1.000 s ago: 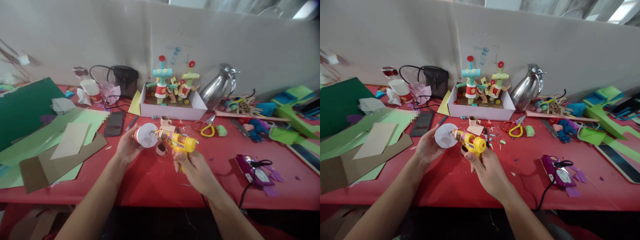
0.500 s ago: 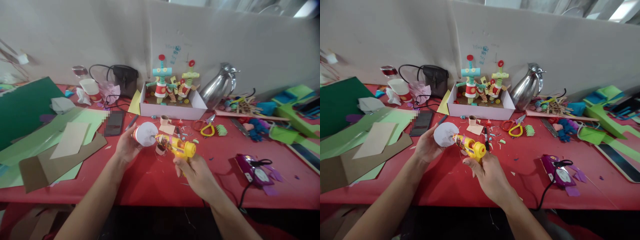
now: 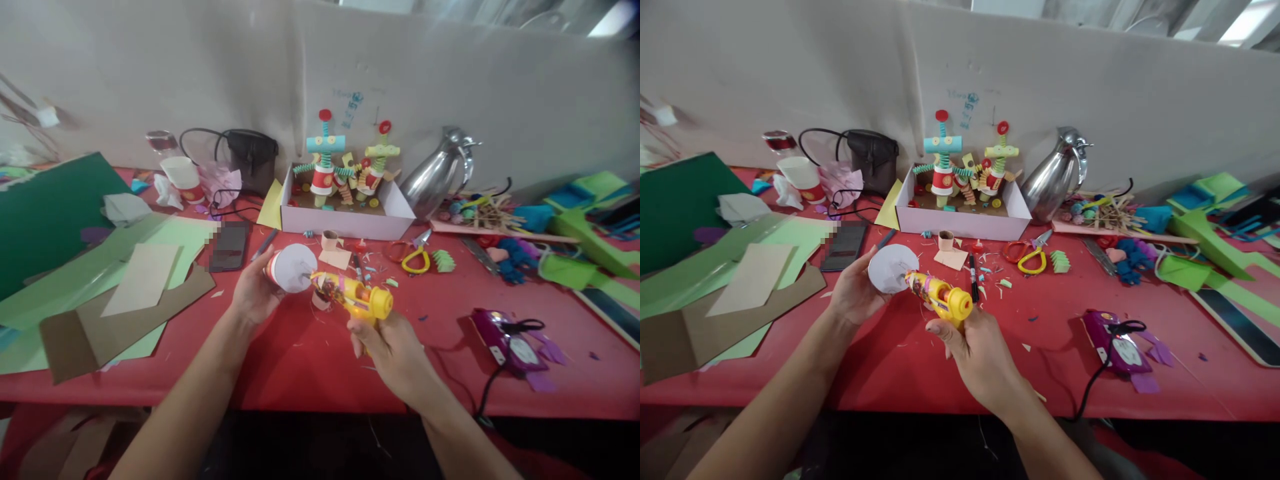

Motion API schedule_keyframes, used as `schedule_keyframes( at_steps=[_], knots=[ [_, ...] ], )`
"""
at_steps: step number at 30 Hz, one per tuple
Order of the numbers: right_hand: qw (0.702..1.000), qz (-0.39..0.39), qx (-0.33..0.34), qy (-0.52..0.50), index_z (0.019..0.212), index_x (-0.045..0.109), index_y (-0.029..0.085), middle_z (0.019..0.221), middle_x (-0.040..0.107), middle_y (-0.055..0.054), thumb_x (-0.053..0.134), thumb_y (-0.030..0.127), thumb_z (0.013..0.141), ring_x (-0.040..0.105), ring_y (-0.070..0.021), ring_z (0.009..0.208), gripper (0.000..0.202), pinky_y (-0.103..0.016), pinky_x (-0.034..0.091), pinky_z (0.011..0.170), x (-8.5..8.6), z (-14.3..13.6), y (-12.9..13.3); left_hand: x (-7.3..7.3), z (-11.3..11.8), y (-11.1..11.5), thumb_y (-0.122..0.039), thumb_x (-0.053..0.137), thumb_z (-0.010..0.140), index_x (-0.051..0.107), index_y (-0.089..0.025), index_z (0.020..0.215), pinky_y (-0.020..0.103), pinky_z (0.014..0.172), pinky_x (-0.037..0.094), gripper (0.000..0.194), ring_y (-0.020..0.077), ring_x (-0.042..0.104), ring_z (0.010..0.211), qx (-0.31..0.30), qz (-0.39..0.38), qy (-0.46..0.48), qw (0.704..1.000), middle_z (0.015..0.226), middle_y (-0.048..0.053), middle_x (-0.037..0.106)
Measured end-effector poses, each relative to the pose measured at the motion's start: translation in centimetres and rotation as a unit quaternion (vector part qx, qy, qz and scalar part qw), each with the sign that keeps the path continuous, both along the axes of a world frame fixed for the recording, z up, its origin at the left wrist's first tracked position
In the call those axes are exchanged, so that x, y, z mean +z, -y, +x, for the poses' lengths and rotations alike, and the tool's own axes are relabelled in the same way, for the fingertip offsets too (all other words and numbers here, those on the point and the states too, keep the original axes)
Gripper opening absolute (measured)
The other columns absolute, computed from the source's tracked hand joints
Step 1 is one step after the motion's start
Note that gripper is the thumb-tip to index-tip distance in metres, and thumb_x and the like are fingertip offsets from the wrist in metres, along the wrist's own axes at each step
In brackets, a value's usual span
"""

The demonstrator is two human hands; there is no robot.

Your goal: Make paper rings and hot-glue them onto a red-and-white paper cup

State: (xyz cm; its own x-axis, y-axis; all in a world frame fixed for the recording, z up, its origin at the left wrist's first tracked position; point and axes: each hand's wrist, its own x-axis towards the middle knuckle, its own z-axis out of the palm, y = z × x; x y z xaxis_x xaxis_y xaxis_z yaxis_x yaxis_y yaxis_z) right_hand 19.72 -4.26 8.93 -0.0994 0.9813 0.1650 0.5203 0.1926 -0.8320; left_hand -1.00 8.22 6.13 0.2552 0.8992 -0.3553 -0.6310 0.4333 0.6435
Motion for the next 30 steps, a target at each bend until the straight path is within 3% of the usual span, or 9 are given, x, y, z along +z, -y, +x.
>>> schedule_keyframes(
  at_steps=[6, 10, 20, 30],
  knots=[
    [0.999, 0.003, -0.005, -0.044, 0.057, 0.053, 0.021, 0.051, 0.053, 0.001, 0.039, 0.064, 0.098, 0.050, -0.0111, 0.049, 0.061, -0.027, 0.035, 0.051, 0.3, -0.1, -0.2, -0.2, -0.1, 0.0, -0.036, 0.060, 0.093, 0.070, -0.012, 0.106, 0.028, 0.061, 0.060, 0.029, 0.0197, 0.072, 0.074, -0.005, 0.002, -0.003, 1.000, 0.092, 0.008, 0.075],
    [0.998, 0.008, -0.008, -0.065, 0.056, 0.051, 0.021, 0.053, 0.052, 0.002, 0.040, 0.064, 0.098, 0.049, -0.0104, 0.050, 0.061, -0.026, 0.036, 0.051, 0.6, -0.5, -0.8, -0.2, -0.1, 0.0, -0.035, 0.060, 0.093, 0.070, -0.012, 0.108, 0.024, 0.055, 0.058, 0.029, 0.0164, 0.070, 0.066, -0.015, 0.002, -0.001, 1.000, 0.087, 0.007, 0.075],
    [0.998, -0.007, 0.010, -0.066, 0.058, 0.051, 0.022, 0.052, 0.052, 0.002, 0.044, 0.064, 0.097, 0.049, -0.0109, 0.049, 0.057, -0.026, 0.036, 0.051, 0.9, -1.5, -1.5, 0.1, 0.1, 0.2, -0.032, 0.061, 0.092, 0.071, -0.011, 0.102, 0.027, 0.057, 0.060, 0.025, 0.0173, 0.071, 0.066, 0.007, -0.006, -0.002, 1.000, 0.084, 0.007, 0.075],
    [0.999, 0.001, 0.036, -0.018, 0.057, 0.051, 0.021, 0.051, 0.054, 0.002, 0.040, 0.063, 0.098, 0.052, -0.0112, 0.050, 0.060, -0.027, 0.036, 0.054, 1.0, -1.2, -0.6, 0.2, 0.0, 0.1, -0.032, 0.063, 0.091, 0.071, -0.011, 0.100, 0.027, 0.053, 0.058, 0.024, 0.0187, 0.071, 0.065, 0.018, -0.011, 0.004, 1.000, 0.080, 0.007, 0.075]
  ],
)
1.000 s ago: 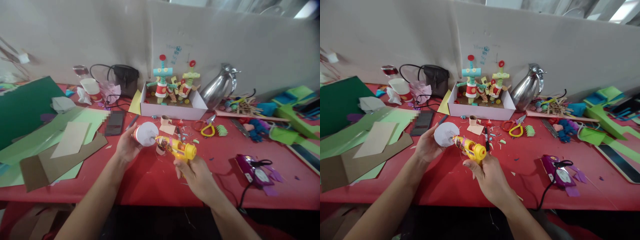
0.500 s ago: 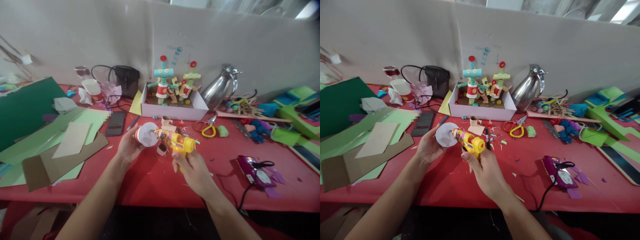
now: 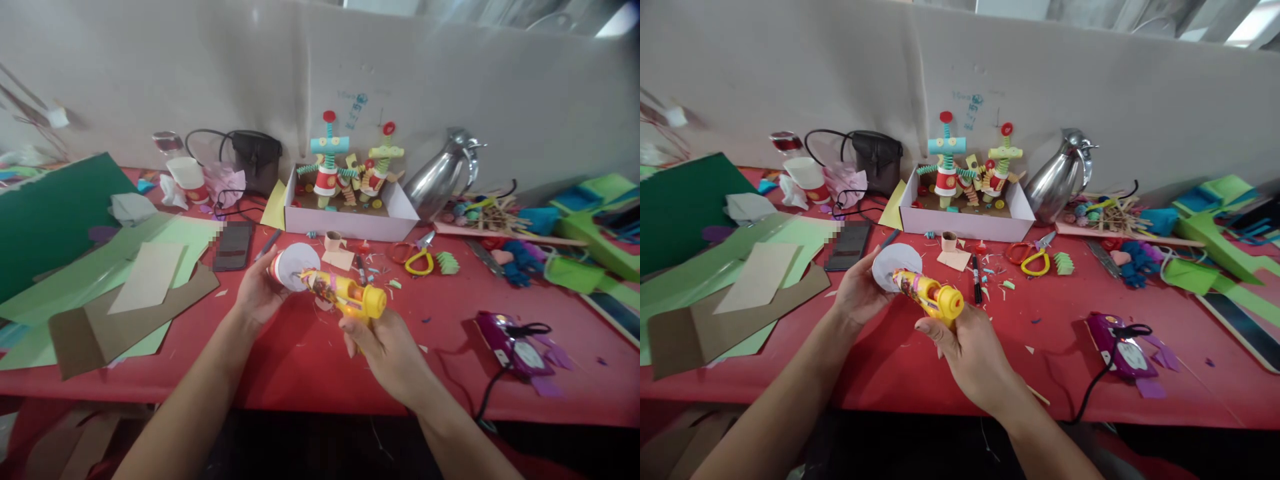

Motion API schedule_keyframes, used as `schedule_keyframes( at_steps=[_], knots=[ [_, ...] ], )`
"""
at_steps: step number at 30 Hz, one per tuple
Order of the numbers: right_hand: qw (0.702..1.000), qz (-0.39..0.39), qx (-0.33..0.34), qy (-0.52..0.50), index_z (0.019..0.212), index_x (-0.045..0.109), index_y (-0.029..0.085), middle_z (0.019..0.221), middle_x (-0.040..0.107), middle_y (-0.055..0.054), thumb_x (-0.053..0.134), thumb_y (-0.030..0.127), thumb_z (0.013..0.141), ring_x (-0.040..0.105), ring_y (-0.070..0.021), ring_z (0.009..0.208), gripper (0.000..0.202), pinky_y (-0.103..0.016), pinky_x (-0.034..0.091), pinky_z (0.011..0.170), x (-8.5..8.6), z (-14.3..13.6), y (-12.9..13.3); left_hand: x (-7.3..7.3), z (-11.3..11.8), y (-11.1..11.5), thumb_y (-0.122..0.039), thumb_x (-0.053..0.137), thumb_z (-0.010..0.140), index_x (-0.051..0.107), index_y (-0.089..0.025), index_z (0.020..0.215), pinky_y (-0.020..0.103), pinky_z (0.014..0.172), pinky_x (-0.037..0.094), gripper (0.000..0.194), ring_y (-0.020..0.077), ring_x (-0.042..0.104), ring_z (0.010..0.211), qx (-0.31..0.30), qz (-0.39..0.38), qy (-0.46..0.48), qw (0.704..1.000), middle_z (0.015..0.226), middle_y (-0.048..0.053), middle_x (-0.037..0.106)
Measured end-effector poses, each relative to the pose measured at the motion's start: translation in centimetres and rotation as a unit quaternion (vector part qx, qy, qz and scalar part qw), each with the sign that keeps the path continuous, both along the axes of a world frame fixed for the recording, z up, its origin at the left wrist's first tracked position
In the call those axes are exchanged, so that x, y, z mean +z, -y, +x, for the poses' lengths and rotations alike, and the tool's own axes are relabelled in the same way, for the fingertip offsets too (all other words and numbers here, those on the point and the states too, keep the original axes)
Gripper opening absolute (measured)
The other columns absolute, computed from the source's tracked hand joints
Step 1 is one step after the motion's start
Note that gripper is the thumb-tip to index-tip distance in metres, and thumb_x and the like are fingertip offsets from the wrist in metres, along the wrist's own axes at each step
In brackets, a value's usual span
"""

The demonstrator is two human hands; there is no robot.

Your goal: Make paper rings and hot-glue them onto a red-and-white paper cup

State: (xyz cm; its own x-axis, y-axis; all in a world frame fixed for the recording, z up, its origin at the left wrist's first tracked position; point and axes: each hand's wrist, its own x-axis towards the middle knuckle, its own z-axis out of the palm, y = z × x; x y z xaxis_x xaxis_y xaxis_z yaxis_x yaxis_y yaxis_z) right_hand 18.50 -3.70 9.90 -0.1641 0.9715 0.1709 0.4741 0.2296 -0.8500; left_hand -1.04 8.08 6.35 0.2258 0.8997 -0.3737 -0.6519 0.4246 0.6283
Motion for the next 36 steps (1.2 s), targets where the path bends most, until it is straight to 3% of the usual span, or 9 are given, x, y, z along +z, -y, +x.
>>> schedule_keyframes(
  at_steps=[13, 16, 18, 21, 24, 27, 29, 33, 36],
  knots=[
    [0.999, -0.019, -0.039, 0.030, 0.054, 0.050, 0.023, 0.048, 0.053, 0.000, 0.039, 0.067, 0.096, 0.052, -0.0137, 0.047, 0.062, -0.028, 0.037, 0.050, -0.3, 1.6, 0.1, 0.0, 0.1, 0.0, -0.035, 0.060, 0.092, 0.069, -0.013, 0.105, 0.026, 0.054, 0.058, 0.027, 0.0191, 0.071, 0.070, -0.002, 0.000, -0.014, 1.000, 0.091, 0.009, 0.074],
    [0.990, -0.010, -0.113, 0.089, 0.062, 0.054, 0.023, 0.053, 0.057, -0.002, 0.037, 0.069, 0.095, 0.055, -0.0167, 0.049, 0.059, -0.030, 0.039, 0.050, -1.1, 3.7, 0.0, -0.2, 0.1, -0.1, -0.035, 0.066, 0.088, 0.070, -0.015, 0.105, 0.025, 0.052, 0.057, 0.027, 0.0186, 0.070, 0.069, 0.014, -0.008, -0.022, 1.000, 0.092, 0.008, 0.074],
    [0.963, 0.026, -0.198, 0.183, 0.081, 0.061, 0.021, 0.072, 0.066, -0.007, 0.042, 0.068, 0.094, 0.061, -0.0216, 0.061, 0.052, -0.032, 0.042, 0.055, -2.0, 5.7, -0.3, -0.2, 0.0, -0.1, -0.035, 0.068, 0.086, 0.071, -0.015, 0.102, 0.026, 0.056, 0.059, 0.026, 0.0191, 0.071, 0.072, 0.023, 0.003, -0.036, 0.999, 0.093, 0.007, 0.074],
    [0.883, 0.019, -0.284, 0.372, 0.103, 0.061, 0.015, 0.099, 0.067, -0.018, 0.045, 0.057, 0.097, 0.065, -0.0284, 0.074, 0.045, -0.034, 0.040, 0.056, -3.9, 9.1, -0.9, 0.1, 0.0, -0.1, -0.036, 0.067, 0.086, 0.073, -0.015, 0.104, 0.028, 0.063, 0.060, 0.027, 0.0188, 0.071, 0.073, 0.041, 0.051, -0.063, 0.996, 0.091, 0.006, 0.074],
    [0.825, -0.015, -0.296, 0.481, 0.113, 0.058, 0.008, 0.107, 0.063, -0.023, 0.046, 0.044, 0.098, 0.063, -0.0309, 0.077, 0.041, -0.037, 0.043, 0.058, -5.9, 11.4, -1.0, 0.5, 0.1, -0.1, -0.036, 0.063, 0.089, 0.073, -0.016, 0.104, 0.027, 0.066, 0.060, 0.027, 0.0182, 0.072, 0.076, 0.056, 0.058, -0.061, 0.995, 0.089, 0.005, 0.075],
    [0.798, 0.015, -0.304, 0.520, 0.126, 0.053, 0.003, 0.121, 0.057, -0.031, 0.051, 0.039, 0.096, 0.057, -0.0436, 0.104, 0.047, -0.051, 0.047, 0.076, -6.6, 11.5, -0.9, 0.5, 0.1, -0.3, -0.033, 0.064, 0.088, 0.072, -0.018, 0.095, 0.026, 0.067, 0.060, 0.019, 0.0186, 0.072, 0.077, 0.076, 0.025, -0.046, 0.996, 0.087, 0.004, 0.076],
    [0.819, 0.057, -0.299, 0.487, 0.137, 0.048, 0.005, 0.136, 0.050, -0.030, 0.056, 0.034, 0.092, 0.046, -0.0485, 0.121, 0.054, -0.061, 0.044, 0.088, -6.3, 9.9, -1.1, 0.3, 0.1, -0.4, -0.031, 0.067, 0.086, 0.071, -0.019, 0.092, 0.026, 0.066, 0.060, 0.014, 0.0185, 0.073, 0.076, 0.087, 0.015, -0.044, 0.995, 0.083, 0.002, 0.075],
    [0.955, 0.077, -0.114, 0.262, 0.143, 0.047, 0.021, 0.145, 0.051, -0.016, 0.067, 0.035, 0.087, 0.044, -0.0358, 0.134, 0.061, -0.056, 0.035, 0.109, -5.4, 4.2, -3.0, 0.1, 0.0, -0.6, -0.032, 0.067, 0.085, 0.069, -0.019, 0.096, 0.026, 0.066, 0.061, 0.017, 0.0186, 0.073, 0.076, 0.073, 0.013, -0.041, 0.996, 0.081, 0.002, 0.075],
    [0.988, 0.015, -0.064, 0.141, 0.115, 0.065, 0.020, 0.123, 0.066, -0.014, 0.074, 0.035, 0.082, 0.055, -0.0332, 0.121, 0.037, -0.052, 0.042, 0.102, -5.6, 0.7, -4.8, 0.1, -0.1, -0.6, -0.031, 0.066, 0.085, 0.068, -0.020, 0.092, 0.025, 0.062, 0.060, 0.013, 0.0175, 0.073, 0.070, 0.078, -0.004, -0.042, 0.996, 0.077, 0.001, 0.074]
  ],
)
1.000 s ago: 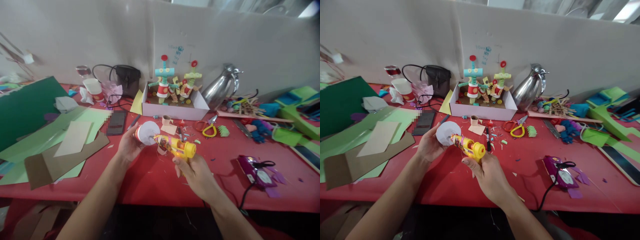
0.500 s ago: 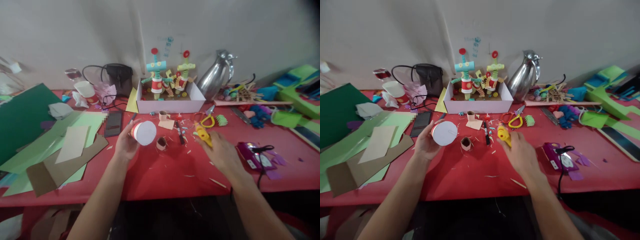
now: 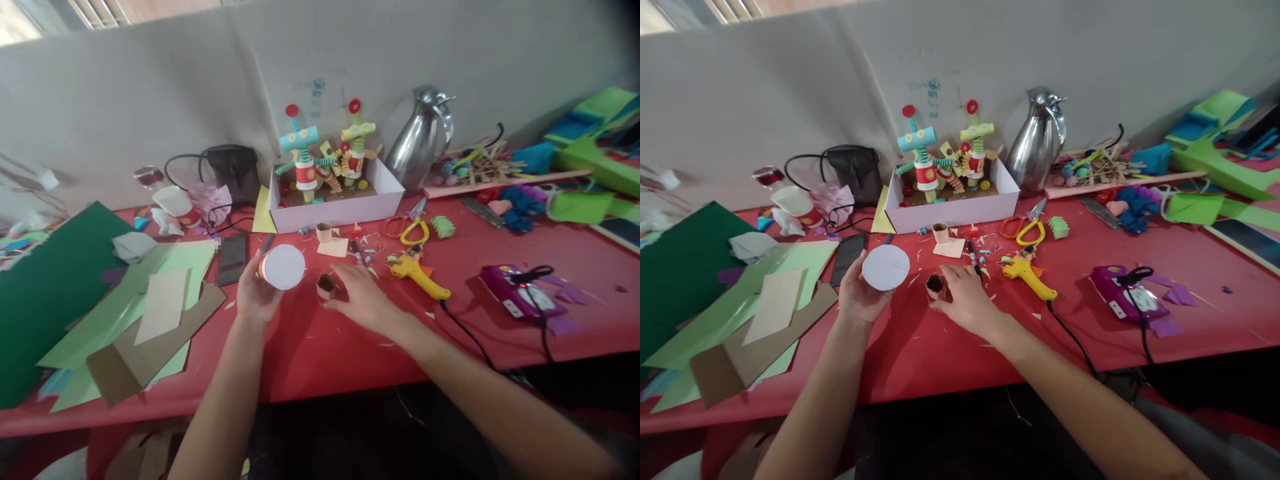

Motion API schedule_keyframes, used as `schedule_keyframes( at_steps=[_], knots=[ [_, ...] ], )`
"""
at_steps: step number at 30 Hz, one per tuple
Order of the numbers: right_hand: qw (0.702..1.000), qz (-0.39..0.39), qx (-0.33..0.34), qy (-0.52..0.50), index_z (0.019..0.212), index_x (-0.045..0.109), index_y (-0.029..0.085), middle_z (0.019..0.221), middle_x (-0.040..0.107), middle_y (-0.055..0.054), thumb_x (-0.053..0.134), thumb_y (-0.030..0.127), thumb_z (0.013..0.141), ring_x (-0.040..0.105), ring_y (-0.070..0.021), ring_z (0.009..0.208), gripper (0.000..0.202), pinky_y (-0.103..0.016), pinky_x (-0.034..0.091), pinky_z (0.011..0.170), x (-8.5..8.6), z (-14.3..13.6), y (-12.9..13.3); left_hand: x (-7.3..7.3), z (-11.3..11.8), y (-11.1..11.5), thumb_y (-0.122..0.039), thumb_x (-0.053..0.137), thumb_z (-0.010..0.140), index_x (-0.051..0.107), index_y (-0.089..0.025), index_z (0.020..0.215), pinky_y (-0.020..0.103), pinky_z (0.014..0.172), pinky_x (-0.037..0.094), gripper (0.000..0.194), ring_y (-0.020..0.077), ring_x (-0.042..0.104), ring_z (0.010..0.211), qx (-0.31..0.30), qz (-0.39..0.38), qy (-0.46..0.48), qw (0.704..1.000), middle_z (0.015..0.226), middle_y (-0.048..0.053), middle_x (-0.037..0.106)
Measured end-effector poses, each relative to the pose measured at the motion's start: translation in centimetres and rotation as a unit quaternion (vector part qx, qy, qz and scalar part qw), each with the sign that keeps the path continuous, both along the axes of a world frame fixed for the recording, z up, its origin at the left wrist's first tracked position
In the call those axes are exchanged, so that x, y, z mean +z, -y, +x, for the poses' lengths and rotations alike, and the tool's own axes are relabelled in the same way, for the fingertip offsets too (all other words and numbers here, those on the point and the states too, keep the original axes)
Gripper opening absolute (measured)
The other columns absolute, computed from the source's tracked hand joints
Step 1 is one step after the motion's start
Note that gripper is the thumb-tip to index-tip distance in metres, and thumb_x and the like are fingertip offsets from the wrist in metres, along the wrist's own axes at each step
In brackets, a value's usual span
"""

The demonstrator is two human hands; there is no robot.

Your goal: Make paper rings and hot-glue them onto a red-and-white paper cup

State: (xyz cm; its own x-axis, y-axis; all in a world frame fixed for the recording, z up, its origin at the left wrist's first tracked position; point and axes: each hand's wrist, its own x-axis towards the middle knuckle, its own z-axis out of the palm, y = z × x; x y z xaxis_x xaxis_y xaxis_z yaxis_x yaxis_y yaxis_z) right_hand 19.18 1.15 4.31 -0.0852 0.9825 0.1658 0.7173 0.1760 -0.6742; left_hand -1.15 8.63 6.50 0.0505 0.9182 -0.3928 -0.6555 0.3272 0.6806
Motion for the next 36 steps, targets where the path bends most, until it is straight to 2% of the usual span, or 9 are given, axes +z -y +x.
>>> schedule_keyframes(
  at_steps=[3, 7, 9, 11, 15, 21, 25, 29, 36],
  knots=[
    [0.999, -0.003, -0.012, -0.033, 0.096, 0.064, 0.019, 0.100, 0.071, -0.010, 0.070, 0.034, 0.084, 0.063, -0.0270, 0.101, 0.020, -0.043, 0.050, 0.087, -0.5, -1.0, -1.1, 0.1, -0.1, 0.1, -0.031, 0.067, 0.085, 0.067, -0.020, 0.089, 0.024, 0.057, 0.058, 0.012, 0.0165, 0.071, 0.066, 0.019, -0.013, 0.003, 1.000, 0.074, 0.000, 0.073],
    [0.982, -0.012, -0.001, -0.187, 0.108, 0.053, 0.020, 0.102, 0.072, -0.007, 0.073, 0.037, 0.082, 0.068, -0.0183, 0.085, 0.036, -0.035, 0.055, 0.077, 0.0, -0.7, -1.4, -0.2, -0.2, 0.0, -0.030, 0.068, 0.084, 0.068, -0.021, 0.092, 0.024, 0.058, 0.056, 0.013, 0.0167, 0.071, 0.070, 0.044, -0.011, 0.004, 0.999, 0.078, 0.001, 0.073],
    [0.955, -0.005, 0.030, -0.296, 0.109, 0.054, 0.022, 0.104, 0.071, -0.005, 0.077, 0.040, 0.079, 0.069, -0.0180, 0.087, 0.042, -0.034, 0.056, 0.078, 0.7, -1.0, -1.5, -0.4, -0.2, 0.0, -0.031, 0.068, 0.084, 0.068, -0.021, 0.092, 0.025, 0.061, 0.057, 0.013, 0.0170, 0.071, 0.073, 0.050, -0.004, 0.005, 0.999, 0.081, 0.001, 0.074],
    [0.941, 0.039, 0.040, -0.335, 0.114, 0.059, 0.024, 0.113, 0.069, -0.006, 0.080, 0.041, 0.078, 0.067, -0.0206, 0.100, 0.045, -0.036, 0.057, 0.082, 1.4, -1.6, -1.5, -0.5, -0.1, 0.0, -0.032, 0.067, 0.084, 0.069, -0.020, 0.092, 0.025, 0.062, 0.056, 0.015, 0.0167, 0.071, 0.074, 0.048, 0.010, 0.006, 0.999, 0.082, 0.001, 0.074],
    [0.947, 0.132, 0.020, -0.293, 0.125, 0.062, 0.030, 0.129, 0.062, -0.008, 0.075, 0.041, 0.085, 0.060, -0.0239, 0.119, 0.043, -0.039, 0.055, 0.094, 1.7, -2.8, -1.4, -0.7, 0.1, 0.1, -0.036, 0.069, 0.083, 0.071, -0.017, 0.092, 0.022, 0.058, 0.053, 0.021, 0.0144, 0.070, 0.070, 0.048, 0.033, -0.015, 0.998, 0.080, 0.001, 0.074],
    [0.936, 0.196, 0.007, -0.292, 0.121, 0.062, 0.030, 0.122, 0.064, -0.006, 0.076, 0.034, 0.085, 0.063, -0.0239, 0.113, 0.039, -0.043, 0.056, 0.094, 0.7, -3.0, -1.2, -1.0, 0.6, 0.7, -0.045, 0.074, 0.079, 0.073, -0.017, 0.098, 0.023, 0.058, 0.050, 0.034, 0.0137, 0.066, 0.071, 0.039, 0.087, -0.079, 0.992, 0.085, 0.001, 0.072],
    [0.939, 0.204, 0.010, -0.277, 0.123, 0.059, 0.029, 0.123, 0.063, -0.006, 0.073, 0.027, 0.088, 0.062, -0.0223, 0.114, 0.038, -0.041, 0.056, 0.095, 0.6, -2.9, -1.2, -1.0, 1.0, 1.0, -0.045, 0.073, 0.080, 0.073, -0.019, 0.100, 0.023, 0.058, 0.049, 0.033, 0.0131, 0.064, 0.071, 0.031, 0.107, -0.102, 0.989, 0.087, 0.002, 0.070],
    [0.946, 0.215, 0.003, -0.244, 0.118, 0.062, 0.027, 0.115, 0.066, -0.005, 0.076, 0.028, 0.085, 0.065, -0.0208, 0.105, 0.036, -0.038, 0.058, 0.090, 0.8, -2.9, -1.1, -0.9, 1.3, 1.1, -0.044, 0.072, 0.081, 0.073, -0.019, 0.099, 0.023, 0.058, 0.048, 0.031, 0.0129, 0.063, 0.072, 0.035, 0.127, -0.119, 0.984, 0.088, 0.002, 0.068],
    [0.953, 0.217, 0.031, -0.208, 0.119, 0.061, 0.027, 0.115, 0.066, -0.006, 0.074, 0.028, 0.088, 0.063, -0.0215, 0.108, 0.034, -0.039, 0.055, 0.092, 0.8, -2.8, -1.4, -1.2, 1.3, 1.0, -0.044, 0.070, 0.083, 0.072, -0.020, 0.104, 0.023, 0.061, 0.047, 0.032, 0.0132, 0.060, 0.072, 0.028, 0.149, -0.153, 0.977, 0.089, 0.003, 0.066]
  ],
)
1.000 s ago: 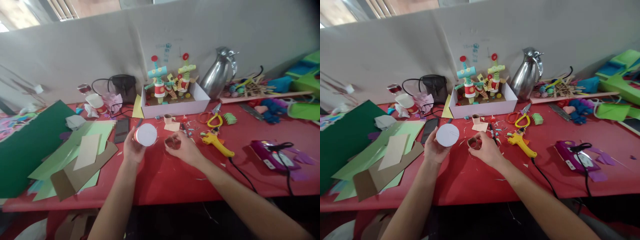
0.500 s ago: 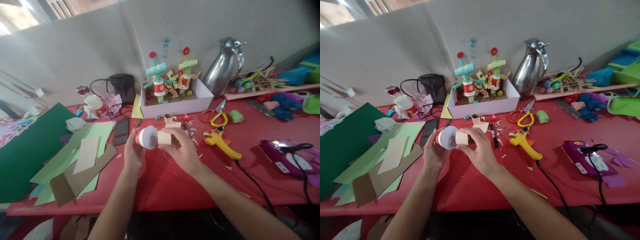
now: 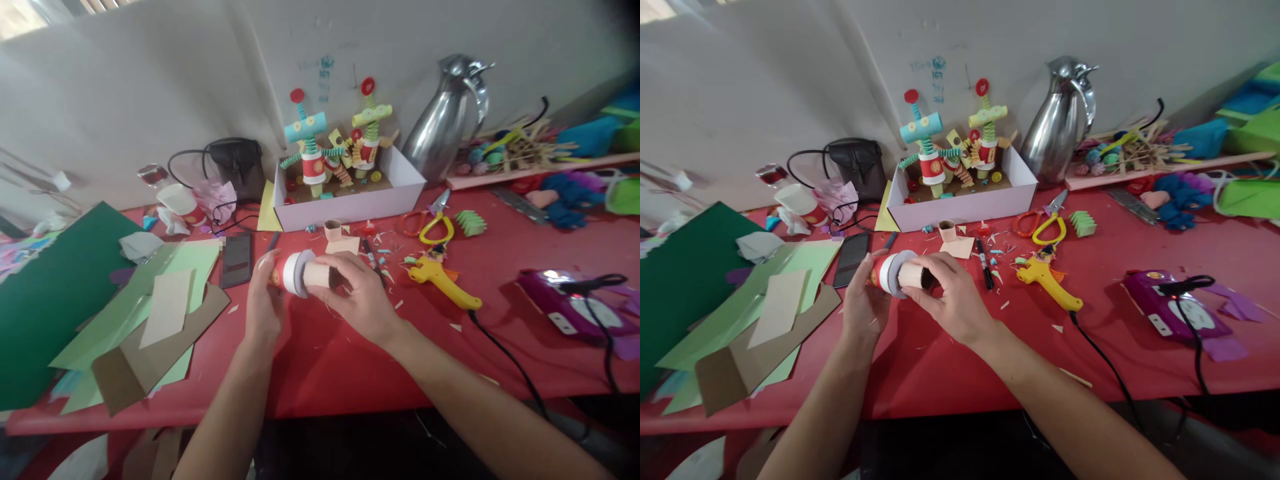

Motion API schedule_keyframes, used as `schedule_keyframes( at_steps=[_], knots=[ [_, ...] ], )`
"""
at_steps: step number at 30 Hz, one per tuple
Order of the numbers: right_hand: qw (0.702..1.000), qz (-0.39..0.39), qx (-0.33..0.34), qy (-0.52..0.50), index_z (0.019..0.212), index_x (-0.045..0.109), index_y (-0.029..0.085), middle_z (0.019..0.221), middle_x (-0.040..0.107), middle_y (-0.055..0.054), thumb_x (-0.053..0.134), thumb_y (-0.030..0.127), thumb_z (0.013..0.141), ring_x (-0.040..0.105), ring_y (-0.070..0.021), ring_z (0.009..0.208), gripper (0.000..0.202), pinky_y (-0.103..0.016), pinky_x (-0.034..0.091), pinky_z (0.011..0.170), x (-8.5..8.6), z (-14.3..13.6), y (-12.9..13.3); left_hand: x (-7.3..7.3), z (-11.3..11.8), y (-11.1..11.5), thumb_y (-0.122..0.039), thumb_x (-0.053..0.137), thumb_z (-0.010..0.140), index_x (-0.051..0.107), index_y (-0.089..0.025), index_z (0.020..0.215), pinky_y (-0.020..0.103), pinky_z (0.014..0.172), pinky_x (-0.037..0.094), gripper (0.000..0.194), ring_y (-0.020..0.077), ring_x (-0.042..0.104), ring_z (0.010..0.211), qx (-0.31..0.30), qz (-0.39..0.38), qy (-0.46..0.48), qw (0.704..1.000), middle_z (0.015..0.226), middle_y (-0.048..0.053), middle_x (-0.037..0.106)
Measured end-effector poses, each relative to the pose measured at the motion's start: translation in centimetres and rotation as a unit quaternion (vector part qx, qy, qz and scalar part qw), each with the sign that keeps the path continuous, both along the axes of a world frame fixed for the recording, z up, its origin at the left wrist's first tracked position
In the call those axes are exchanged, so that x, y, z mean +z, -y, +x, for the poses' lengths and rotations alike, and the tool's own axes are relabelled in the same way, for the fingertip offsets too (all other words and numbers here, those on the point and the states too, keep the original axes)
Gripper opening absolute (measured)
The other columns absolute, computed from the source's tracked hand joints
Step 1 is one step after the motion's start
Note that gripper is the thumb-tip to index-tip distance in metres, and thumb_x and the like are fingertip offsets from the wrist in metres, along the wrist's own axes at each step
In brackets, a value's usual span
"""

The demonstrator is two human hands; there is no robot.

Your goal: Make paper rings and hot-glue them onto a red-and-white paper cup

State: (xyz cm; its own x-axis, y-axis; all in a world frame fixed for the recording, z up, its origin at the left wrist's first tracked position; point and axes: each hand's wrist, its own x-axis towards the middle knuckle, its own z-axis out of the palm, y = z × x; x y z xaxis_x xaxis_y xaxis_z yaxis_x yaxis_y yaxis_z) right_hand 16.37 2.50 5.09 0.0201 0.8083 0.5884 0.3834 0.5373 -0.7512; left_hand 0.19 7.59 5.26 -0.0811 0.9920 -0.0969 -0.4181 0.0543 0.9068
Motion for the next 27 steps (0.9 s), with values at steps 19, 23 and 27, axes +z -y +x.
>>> schedule_keyframes(
  at_steps=[19, 23, 27],
  knots=[
    [0.997, 0.043, -0.010, 0.066, 0.119, 0.061, 0.024, 0.114, 0.065, -0.008, 0.072, 0.021, 0.088, 0.062, -0.0229, 0.110, 0.034, -0.040, 0.054, 0.097, -0.1, 0.4, -0.7, -0.3, 0.5, 0.2, -0.036, 0.068, 0.084, 0.071, -0.021, 0.094, 0.022, 0.059, 0.046, 0.019, 0.0127, 0.056, 0.074, 0.024, 0.052, -0.003, 0.998, 0.093, 0.002, 0.061],
    [0.997, 0.041, -0.007, 0.072, 0.120, 0.060, 0.024, 0.113, 0.064, -0.007, 0.071, 0.022, 0.089, 0.063, -0.0224, 0.109, 0.032, -0.039, 0.054, 0.096, -0.2, 0.4, -0.6, -0.2, 1.0, 0.5, -0.037, 0.065, 0.085, 0.069, -0.021, 0.095, 0.022, 0.058, 0.046, 0.019, 0.0126, 0.055, 0.073, 0.032, 0.061, -0.014, 0.998, 0.092, 0.002, 0.059],
    [0.997, 0.024, -0.005, 0.073, 0.121, 0.061, 0.024, 0.115, 0.064, -0.008, 0.071, 0.022, 0.089, 0.063, -0.0227, 0.109, 0.034, -0.037, 0.056, 0.093, -0.5, 0.4, -0.5, -0.3, 1.3, 0.6, -0.038, 0.066, 0.085, 0.069, -0.021, 0.097, 0.021, 0.058, 0.045, 0.021, 0.0121, 0.055, 0.073, 0.039, 0.056, -0.025, 0.997, 0.095, 0.002, 0.060]
  ],
)
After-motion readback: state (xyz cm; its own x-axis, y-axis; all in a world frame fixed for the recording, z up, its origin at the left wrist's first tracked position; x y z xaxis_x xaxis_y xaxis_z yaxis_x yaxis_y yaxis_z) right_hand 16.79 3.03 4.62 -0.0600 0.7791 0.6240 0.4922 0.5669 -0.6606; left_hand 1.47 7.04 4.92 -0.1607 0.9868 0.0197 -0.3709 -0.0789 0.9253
